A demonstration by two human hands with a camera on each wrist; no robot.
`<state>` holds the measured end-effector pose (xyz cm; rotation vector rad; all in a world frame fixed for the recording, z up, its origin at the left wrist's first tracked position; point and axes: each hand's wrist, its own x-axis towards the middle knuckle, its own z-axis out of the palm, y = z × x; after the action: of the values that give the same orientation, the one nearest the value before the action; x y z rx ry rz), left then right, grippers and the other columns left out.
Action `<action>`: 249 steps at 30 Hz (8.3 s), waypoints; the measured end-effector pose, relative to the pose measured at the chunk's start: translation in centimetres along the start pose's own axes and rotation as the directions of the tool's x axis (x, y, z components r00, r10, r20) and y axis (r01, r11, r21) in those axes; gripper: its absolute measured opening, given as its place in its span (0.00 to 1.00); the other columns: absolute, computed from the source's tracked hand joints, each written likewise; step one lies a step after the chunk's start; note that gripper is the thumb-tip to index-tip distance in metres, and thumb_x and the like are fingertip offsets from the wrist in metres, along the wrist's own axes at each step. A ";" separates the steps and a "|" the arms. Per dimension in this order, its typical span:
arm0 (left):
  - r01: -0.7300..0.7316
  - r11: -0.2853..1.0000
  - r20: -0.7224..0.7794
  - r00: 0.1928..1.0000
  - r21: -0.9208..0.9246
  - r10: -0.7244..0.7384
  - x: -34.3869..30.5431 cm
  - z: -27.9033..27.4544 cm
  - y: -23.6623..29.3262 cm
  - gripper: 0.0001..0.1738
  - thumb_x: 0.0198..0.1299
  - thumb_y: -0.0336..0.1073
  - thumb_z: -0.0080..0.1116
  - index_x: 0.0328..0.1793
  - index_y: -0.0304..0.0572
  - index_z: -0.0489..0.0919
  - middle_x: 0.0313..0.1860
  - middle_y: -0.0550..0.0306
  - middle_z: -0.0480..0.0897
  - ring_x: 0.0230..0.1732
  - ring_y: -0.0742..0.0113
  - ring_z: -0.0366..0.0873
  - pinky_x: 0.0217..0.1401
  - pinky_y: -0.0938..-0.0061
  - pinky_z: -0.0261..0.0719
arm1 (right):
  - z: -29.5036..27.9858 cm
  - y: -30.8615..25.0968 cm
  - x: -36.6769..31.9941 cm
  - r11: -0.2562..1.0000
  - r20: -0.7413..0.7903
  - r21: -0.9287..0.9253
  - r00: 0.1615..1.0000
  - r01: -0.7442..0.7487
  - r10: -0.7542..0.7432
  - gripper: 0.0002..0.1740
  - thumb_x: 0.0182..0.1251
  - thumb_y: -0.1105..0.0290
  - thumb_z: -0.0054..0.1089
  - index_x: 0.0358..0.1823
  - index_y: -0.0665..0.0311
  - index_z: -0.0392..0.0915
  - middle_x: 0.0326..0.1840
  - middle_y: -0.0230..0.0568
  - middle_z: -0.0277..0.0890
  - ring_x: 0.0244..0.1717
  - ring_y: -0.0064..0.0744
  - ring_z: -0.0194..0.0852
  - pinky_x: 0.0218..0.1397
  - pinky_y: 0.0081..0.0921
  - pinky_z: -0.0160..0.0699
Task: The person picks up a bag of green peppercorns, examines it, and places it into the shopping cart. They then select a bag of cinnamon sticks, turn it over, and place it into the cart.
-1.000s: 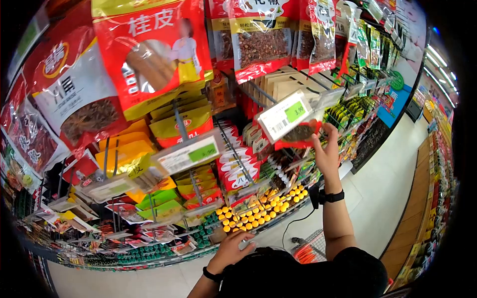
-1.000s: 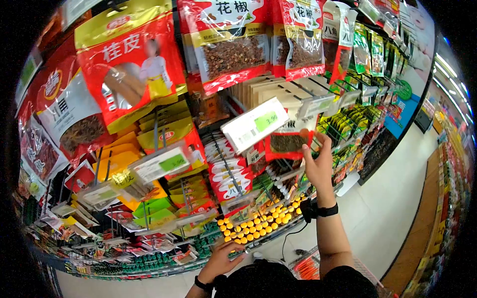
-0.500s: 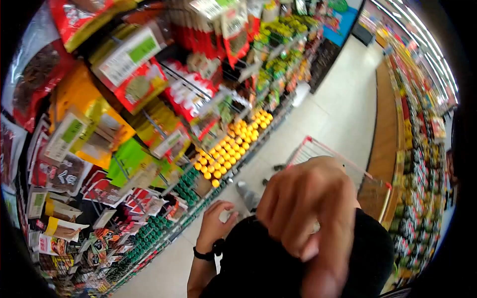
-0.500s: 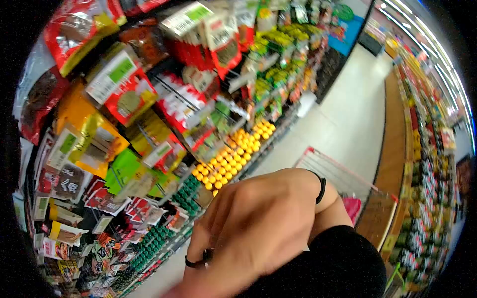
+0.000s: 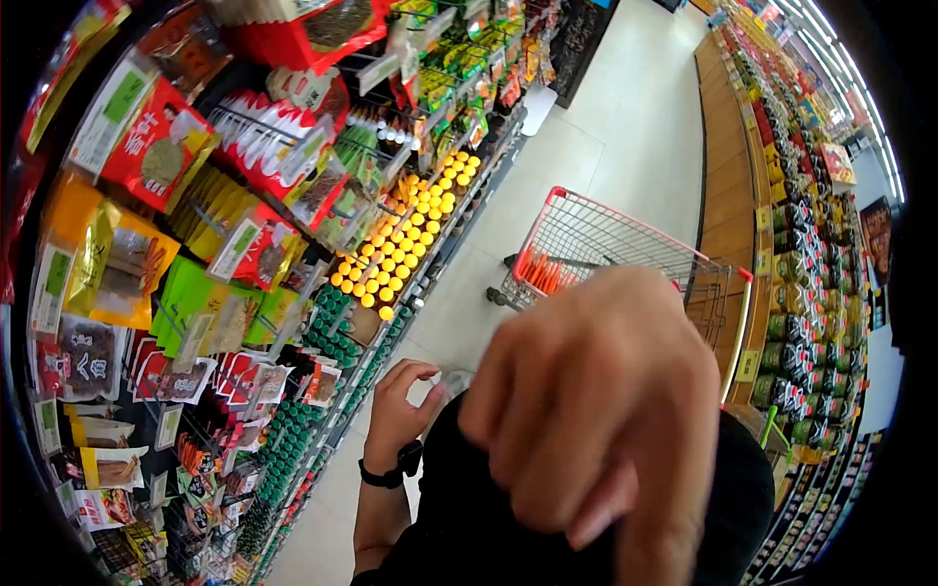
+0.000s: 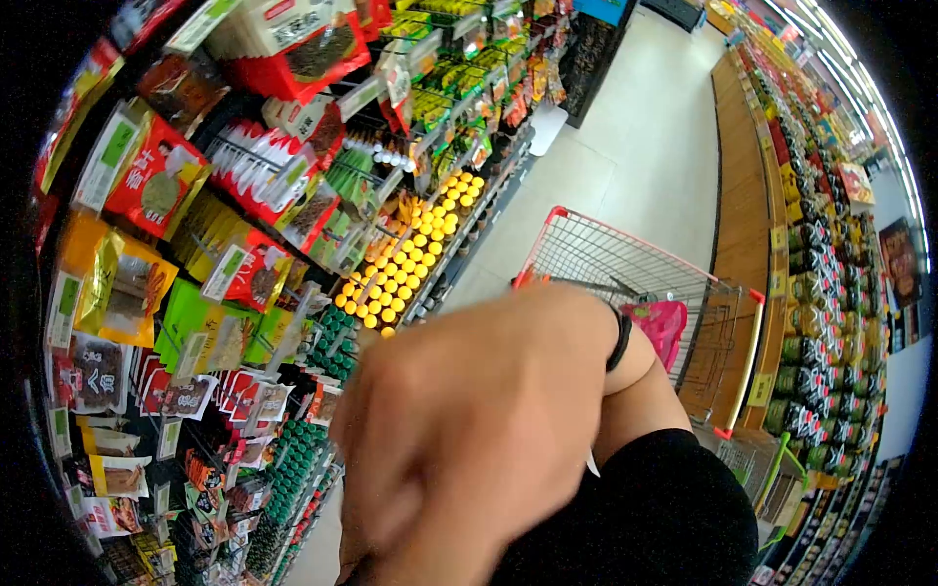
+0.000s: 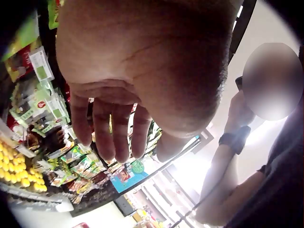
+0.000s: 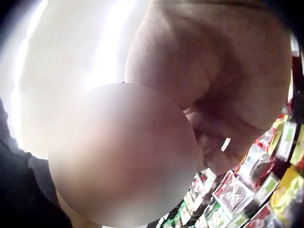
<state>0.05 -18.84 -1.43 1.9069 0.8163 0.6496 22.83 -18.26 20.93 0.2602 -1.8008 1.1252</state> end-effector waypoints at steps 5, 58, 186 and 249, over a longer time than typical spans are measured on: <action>-0.002 1.000 0.053 0.999 0.006 0.002 0.7 4.0 -0.5 0.12 0.57 0.31 0.70 0.46 0.37 0.82 0.40 0.51 0.84 0.42 0.56 0.84 0.48 0.69 0.82 | -4.3 -4.1 -7.1 0.802 -0.488 -0.247 0.785 -0.544 0.382 0.07 0.74 0.75 0.57 0.48 0.64 0.80 0.34 0.36 0.79 0.30 0.23 0.70 0.32 0.24 0.67; 0.052 0.969 0.248 0.962 0.243 -0.114 11.2 25.5 7.0 0.07 0.59 0.31 0.69 0.39 0.37 0.82 0.40 0.51 0.84 0.43 0.52 0.83 0.48 0.66 0.81 | -2.4 4.7 -74.5 -0.063 -0.807 0.590 -0.591 -0.805 -0.014 0.12 0.60 0.67 0.64 0.44 0.62 0.83 0.37 0.47 0.87 0.40 0.46 0.88 0.46 0.40 0.84; 0.177 0.963 -0.311 0.944 0.201 -0.109 11.1 -7.6 -13.2 0.08 0.66 0.41 0.63 0.41 0.47 0.83 0.38 0.58 0.85 0.40 0.51 0.84 0.43 0.61 0.82 | -25.6 23.0 5.6 0.747 -0.807 -0.284 0.570 -0.601 0.152 0.17 0.75 0.75 0.57 0.62 0.69 0.69 0.62 0.40 0.73 0.60 0.27 0.70 0.65 0.27 0.70; -0.442 0.888 0.702 0.672 0.128 0.233 21.7 25.3 -0.8 0.08 0.51 0.27 0.66 0.33 0.40 0.76 0.35 0.51 0.78 0.40 0.47 0.79 0.44 0.59 0.76 | -7.2 -4.7 -58.2 -0.224 -0.908 0.219 -0.283 -0.950 0.310 0.14 0.69 0.62 0.62 0.46 0.66 0.82 0.41 0.52 0.86 0.44 0.56 0.84 0.48 0.46 0.82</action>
<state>31.94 -15.82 -10.77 2.3676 0.0674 -0.0031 60.03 -31.85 -22.56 -2.2567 -1.0545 0.8230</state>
